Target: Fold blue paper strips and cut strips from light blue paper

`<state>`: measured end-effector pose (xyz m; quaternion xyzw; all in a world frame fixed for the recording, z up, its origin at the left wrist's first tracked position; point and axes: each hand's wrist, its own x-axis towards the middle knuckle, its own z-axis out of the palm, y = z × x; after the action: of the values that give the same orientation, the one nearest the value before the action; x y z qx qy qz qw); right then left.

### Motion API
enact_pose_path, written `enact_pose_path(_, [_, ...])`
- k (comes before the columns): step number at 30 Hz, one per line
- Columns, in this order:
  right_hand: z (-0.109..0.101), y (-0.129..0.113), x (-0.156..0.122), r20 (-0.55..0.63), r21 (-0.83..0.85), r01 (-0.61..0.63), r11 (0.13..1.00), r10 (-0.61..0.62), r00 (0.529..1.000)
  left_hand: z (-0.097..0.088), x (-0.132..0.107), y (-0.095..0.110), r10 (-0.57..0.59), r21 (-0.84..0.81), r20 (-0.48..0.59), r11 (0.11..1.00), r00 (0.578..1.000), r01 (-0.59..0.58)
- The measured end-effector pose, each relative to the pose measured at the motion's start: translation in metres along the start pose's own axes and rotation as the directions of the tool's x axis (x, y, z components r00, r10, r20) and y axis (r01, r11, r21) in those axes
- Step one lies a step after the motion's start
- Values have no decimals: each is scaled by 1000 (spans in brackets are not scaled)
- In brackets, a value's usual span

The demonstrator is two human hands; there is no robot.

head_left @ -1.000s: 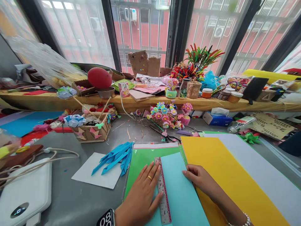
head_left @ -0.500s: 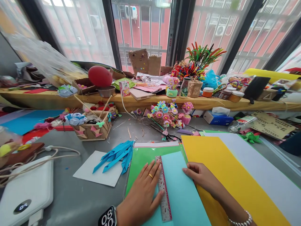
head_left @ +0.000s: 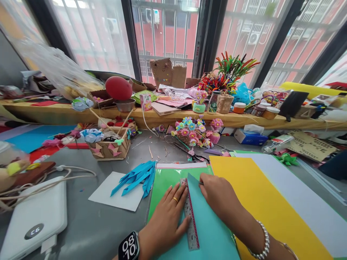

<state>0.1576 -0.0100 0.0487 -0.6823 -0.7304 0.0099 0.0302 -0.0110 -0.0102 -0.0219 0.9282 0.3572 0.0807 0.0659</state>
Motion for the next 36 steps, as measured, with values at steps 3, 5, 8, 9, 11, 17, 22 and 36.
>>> enact_pose_path(3, [1, -8, -4, -42, -57, 71, 996, -73, 996, 0, -1, 1, 2, -11, -18, 1000, 1000, -2])
enact_pose_path(5, [2, -12, -6, -78, -57, 114, 992, -119, 990, -1, -1, 2, 8, -14, -18, 1000, 1000, -8])
enact_pose_path(8, [3, -18, -8, -114, -81, 173, 982, -182, 977, -1, 0, 1, 10, -5, -16, 1000, 1000, -10])
enact_pose_path(9, [4, -19, -8, -124, -97, 191, 977, -203, 971, 0, 0, 1, 13, -1, -16, 1000, 1000, -13])
enact_pose_path(11, [6, -23, -11, -144, -132, 232, 964, -250, 957, 0, 0, 0, 18, 6, -17, 1000, 1000, -17])
enact_pose_path(17, [21, -33, -20, -282, -235, 324, 917, -383, 880, -2, -1, 2, 40, -22, -56, 999, 998, -41])
enact_pose_path(22, [18, -34, -23, -345, -242, 318, 917, -388, 855, -2, 0, 3, 30, -33, -48, 999, 998, -31])
enact_pose_path(36, [20, -13, -45, -308, -150, 234, 961, -271, 912, -2, 0, 3, 1, -39, -7, 999, 1000, -1])
